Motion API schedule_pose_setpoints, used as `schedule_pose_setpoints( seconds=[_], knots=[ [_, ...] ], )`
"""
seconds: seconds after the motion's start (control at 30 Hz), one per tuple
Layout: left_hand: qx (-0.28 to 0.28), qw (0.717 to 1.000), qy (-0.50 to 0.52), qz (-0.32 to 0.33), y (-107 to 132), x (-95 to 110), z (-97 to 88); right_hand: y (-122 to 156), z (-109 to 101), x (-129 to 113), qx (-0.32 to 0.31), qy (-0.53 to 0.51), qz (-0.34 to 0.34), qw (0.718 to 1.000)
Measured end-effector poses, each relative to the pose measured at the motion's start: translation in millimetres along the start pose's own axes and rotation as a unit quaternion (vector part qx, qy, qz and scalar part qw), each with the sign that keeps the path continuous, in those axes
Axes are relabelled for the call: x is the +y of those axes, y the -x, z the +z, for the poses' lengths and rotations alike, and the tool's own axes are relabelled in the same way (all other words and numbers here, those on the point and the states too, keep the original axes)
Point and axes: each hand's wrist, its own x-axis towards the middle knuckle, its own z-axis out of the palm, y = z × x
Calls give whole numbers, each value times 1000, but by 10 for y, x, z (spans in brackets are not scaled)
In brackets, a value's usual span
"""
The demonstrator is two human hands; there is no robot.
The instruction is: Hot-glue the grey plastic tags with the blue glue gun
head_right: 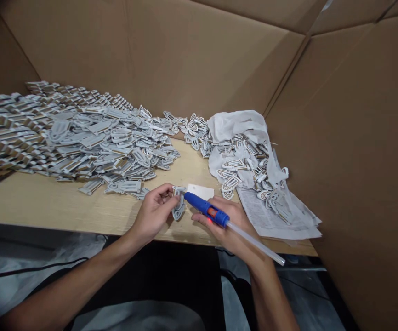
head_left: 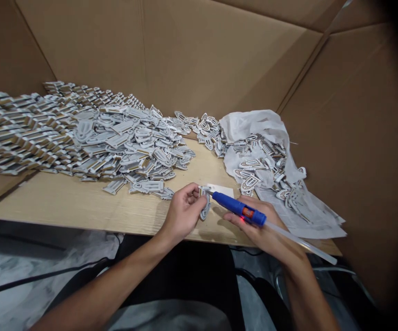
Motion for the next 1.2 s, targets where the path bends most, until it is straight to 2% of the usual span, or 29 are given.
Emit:
schedule_pose_setpoints(
  seconds=[0.33, 0.47, 0.73, 0.8, 0.83, 0.97, 1.03, 1.13, 1.2],
  knots=[
    [8, 999, -33, 7, 16, 7, 6, 68, 52, -130, -10, 92, -40, 995],
    [-2, 998, -60, 30, 25, -23, -8, 111, 78, -184, -19, 135, -63, 989],
    [-29, 995, -91, 43, 42, -14, -41, 175, 93, -322, -33, 170, -50, 984],
    [-11, 995, -88, 41, 47, -33, -25, 184, 108, -326, 3, 194, -63, 979],
    [7, 995, -87, 39, 53, -47, -17, 189, 103, -339, 42, 207, -68, 975],
    [70, 991, -109, 31, 68, -57, -36, 225, -33, -464, 275, 196, -50, 940],
    [79, 987, -137, 41, 28, 27, -94, 255, -143, -515, 348, 162, 0, 923],
    [121, 975, -173, 70, -165, 316, -231, 308, -295, -477, 380, 107, 139, 908],
    [167, 956, -219, 102, -389, 576, -340, 338, -370, -374, 375, 91, 193, 902]
  ],
)
